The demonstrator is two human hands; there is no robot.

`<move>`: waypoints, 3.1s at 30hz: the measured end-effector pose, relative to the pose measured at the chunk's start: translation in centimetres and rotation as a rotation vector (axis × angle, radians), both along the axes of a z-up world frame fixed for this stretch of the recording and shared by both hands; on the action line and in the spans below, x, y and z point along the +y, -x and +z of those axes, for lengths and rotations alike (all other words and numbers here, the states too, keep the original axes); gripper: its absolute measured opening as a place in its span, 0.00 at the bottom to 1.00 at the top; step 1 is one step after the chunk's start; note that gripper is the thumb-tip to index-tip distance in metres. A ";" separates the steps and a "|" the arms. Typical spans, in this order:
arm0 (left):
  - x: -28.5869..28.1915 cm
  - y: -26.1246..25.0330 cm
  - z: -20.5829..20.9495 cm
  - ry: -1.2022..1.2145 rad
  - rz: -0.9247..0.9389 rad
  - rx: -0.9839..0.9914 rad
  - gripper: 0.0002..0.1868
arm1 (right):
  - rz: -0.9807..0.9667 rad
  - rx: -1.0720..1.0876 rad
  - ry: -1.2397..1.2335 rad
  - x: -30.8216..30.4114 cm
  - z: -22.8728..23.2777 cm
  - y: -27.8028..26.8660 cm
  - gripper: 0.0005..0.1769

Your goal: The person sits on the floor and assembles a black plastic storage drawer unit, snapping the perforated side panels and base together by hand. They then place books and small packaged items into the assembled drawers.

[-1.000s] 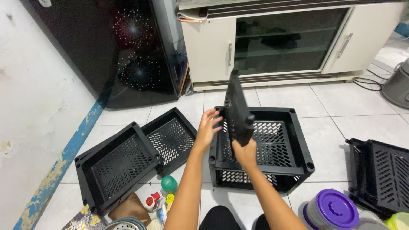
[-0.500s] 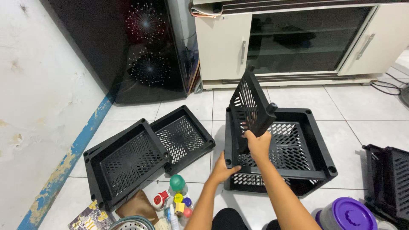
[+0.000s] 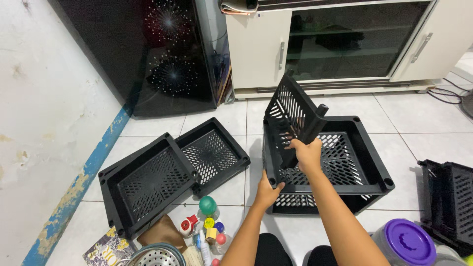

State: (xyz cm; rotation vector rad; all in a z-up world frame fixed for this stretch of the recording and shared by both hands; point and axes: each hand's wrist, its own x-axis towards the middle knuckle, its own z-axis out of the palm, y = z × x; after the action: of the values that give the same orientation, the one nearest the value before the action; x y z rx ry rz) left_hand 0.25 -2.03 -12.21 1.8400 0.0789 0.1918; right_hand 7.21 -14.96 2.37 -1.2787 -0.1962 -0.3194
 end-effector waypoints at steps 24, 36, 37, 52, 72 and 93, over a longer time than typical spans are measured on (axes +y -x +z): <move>0.5 -1.8 -2.3 0.085 0.004 0.042 0.38 | -0.020 0.055 0.219 -1.2 0.0 -2.2 0.10; 0.2 -1.5 -2.0 -0.099 -0.039 0.086 0.42 | -0.119 0.105 0.395 4.5 -6.3 1.6 0.08; 0.1 -1.3 -2.0 -0.096 -0.031 0.069 0.45 | -0.120 0.120 0.373 4.9 -7.0 1.8 0.09; -0.3 -0.7 -1.4 -0.116 -0.042 0.022 0.44 | -0.033 -0.024 0.366 2.9 -7.9 1.4 0.12; 0.4 -2.1 -2.5 -0.214 -0.132 0.132 0.55 | 0.041 0.124 0.351 3.8 -8.1 1.1 0.12; 6.2 -5.5 -4.6 -0.335 -0.400 -0.141 0.52 | -0.022 -0.025 0.413 3.0 -10.7 1.8 0.12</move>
State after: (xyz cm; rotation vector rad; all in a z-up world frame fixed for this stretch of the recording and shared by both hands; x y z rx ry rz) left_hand 5.70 4.20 -16.85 2.1241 -0.4411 0.0536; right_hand 5.37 -11.98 -8.37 -1.6861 -0.2793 -0.3245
